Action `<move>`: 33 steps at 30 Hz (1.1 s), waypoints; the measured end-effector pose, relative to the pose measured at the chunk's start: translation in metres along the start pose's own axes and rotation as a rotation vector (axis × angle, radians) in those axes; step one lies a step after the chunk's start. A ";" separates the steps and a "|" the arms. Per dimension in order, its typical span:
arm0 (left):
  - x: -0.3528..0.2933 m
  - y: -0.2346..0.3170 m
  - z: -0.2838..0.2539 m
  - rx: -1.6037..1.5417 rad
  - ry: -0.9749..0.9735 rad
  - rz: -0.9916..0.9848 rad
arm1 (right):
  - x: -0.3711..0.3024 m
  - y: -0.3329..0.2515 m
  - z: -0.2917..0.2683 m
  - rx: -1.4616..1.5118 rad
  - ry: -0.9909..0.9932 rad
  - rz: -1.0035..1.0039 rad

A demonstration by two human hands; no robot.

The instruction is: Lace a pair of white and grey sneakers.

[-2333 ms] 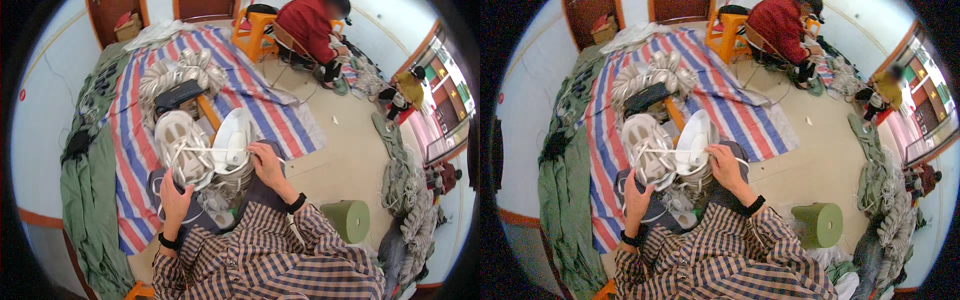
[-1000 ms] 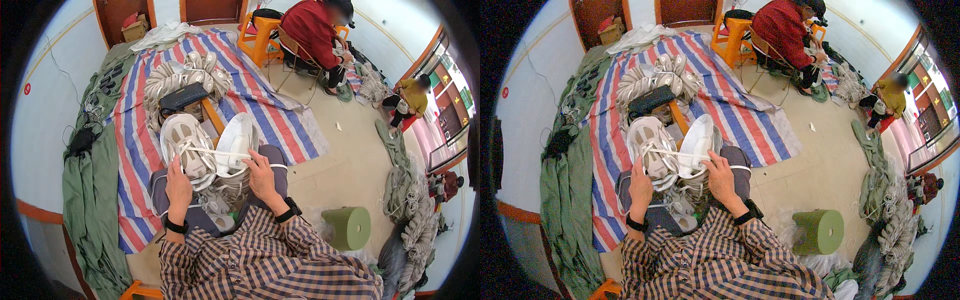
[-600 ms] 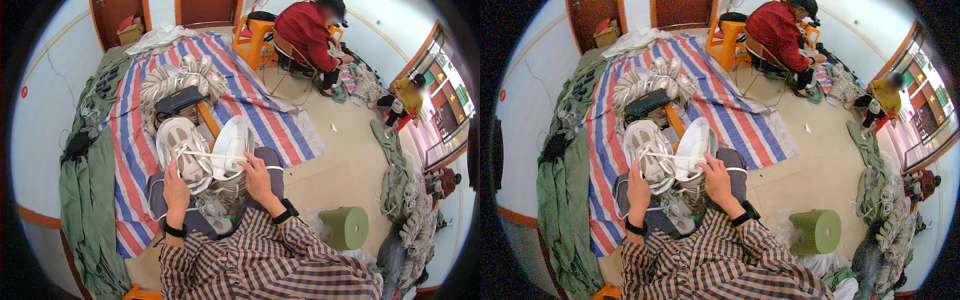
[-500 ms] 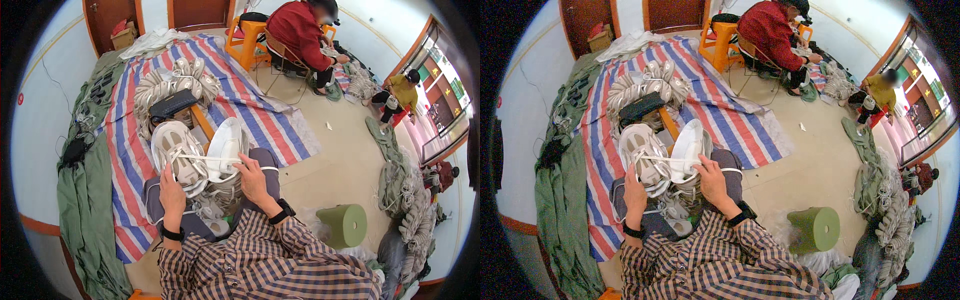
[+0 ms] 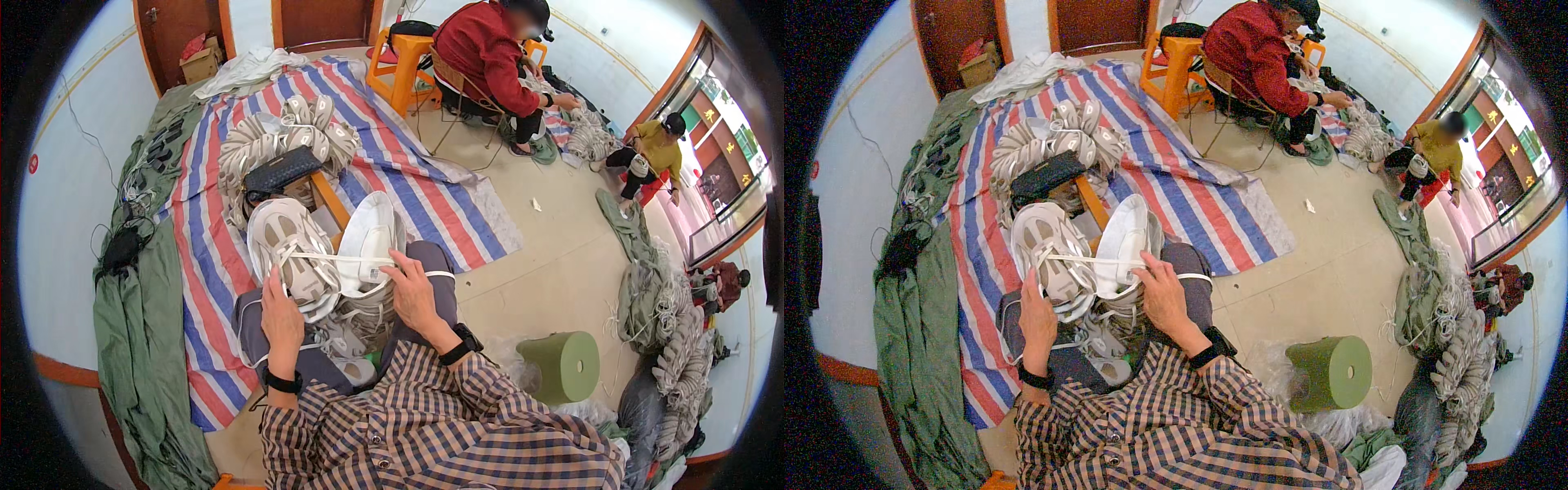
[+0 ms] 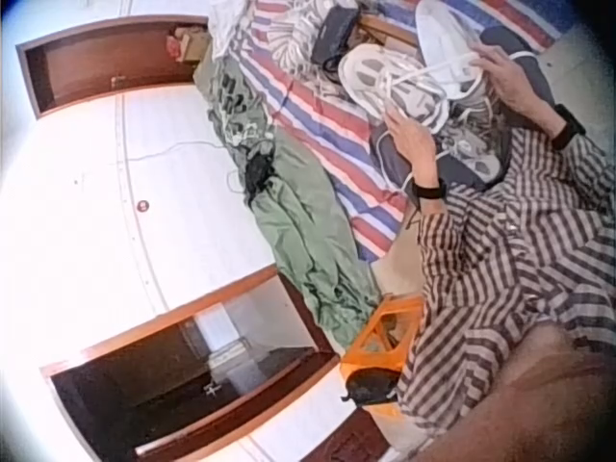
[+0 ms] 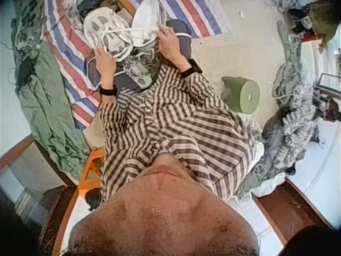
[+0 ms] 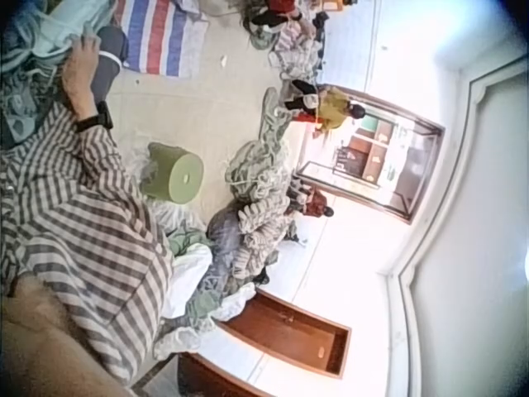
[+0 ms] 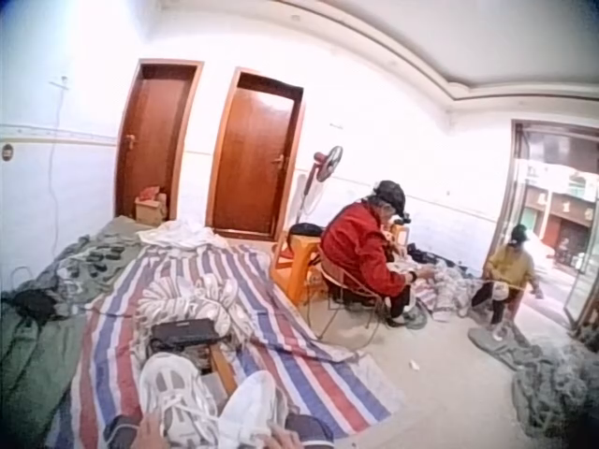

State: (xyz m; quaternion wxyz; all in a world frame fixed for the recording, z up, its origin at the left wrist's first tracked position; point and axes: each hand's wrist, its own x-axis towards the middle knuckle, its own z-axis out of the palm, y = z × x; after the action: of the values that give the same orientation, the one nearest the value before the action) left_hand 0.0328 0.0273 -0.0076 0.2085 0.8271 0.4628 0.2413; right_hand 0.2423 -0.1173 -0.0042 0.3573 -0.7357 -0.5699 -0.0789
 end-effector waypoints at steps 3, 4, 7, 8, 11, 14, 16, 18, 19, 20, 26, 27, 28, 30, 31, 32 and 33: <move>0.000 -0.001 0.000 -0.013 -0.004 -0.007 | 0.000 0.001 0.001 -0.001 0.007 0.003; 0.000 -0.002 0.001 -0.006 -0.001 -0.002 | 0.000 0.001 0.001 0.000 0.006 0.005; -0.001 -0.002 0.001 -0.001 0.000 -0.005 | 0.000 0.000 0.002 0.000 0.005 0.008; -0.001 -0.002 0.001 -0.004 -0.001 -0.011 | 0.000 0.000 0.002 -0.001 0.006 0.008; 0.000 -0.001 0.001 -0.010 -0.012 -0.022 | -0.001 0.001 0.001 -0.004 -0.004 0.009; 0.000 -0.003 0.002 0.007 0.008 0.002 | -0.001 0.000 0.001 -0.001 -0.012 0.015; 0.000 -0.001 0.000 0.009 0.001 -0.007 | -0.001 0.000 0.001 -0.001 -0.015 0.015; 0.000 0.000 0.000 0.010 -0.006 -0.013 | -0.001 0.001 0.001 -0.003 -0.016 0.016; 0.000 0.000 0.001 0.011 -0.004 -0.010 | -0.001 0.001 0.000 -0.003 -0.018 0.016; 0.000 0.000 0.001 0.012 -0.001 -0.007 | -0.001 0.001 0.000 -0.004 -0.019 0.017; 0.000 -0.001 0.000 0.025 0.002 -0.009 | 0.000 0.000 0.000 0.002 -0.018 0.018; 0.001 0.000 0.000 0.026 0.002 -0.009 | 0.000 0.000 0.001 0.003 -0.018 0.018; 0.001 0.000 0.000 0.032 -0.004 -0.018 | 0.000 0.000 0.001 0.002 -0.017 0.019; 0.001 0.000 0.000 0.037 -0.010 -0.027 | 0.000 0.001 0.001 0.000 -0.015 0.021; 0.001 0.000 0.002 0.036 -0.004 -0.018 | 0.000 0.001 0.001 0.007 -0.009 0.016; 0.001 -0.001 0.003 0.035 0.002 -0.008 | -0.001 0.002 0.000 0.015 -0.003 0.010; 0.001 -0.001 0.004 0.032 0.001 -0.006 | -0.001 0.003 0.000 0.012 -0.002 0.011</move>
State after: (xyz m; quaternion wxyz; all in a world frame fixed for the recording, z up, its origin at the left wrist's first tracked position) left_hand 0.0352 0.0281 -0.0115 0.1956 0.8287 0.4693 0.2338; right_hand 0.2444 -0.1181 -0.0057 0.3615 -0.7368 -0.5667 -0.0729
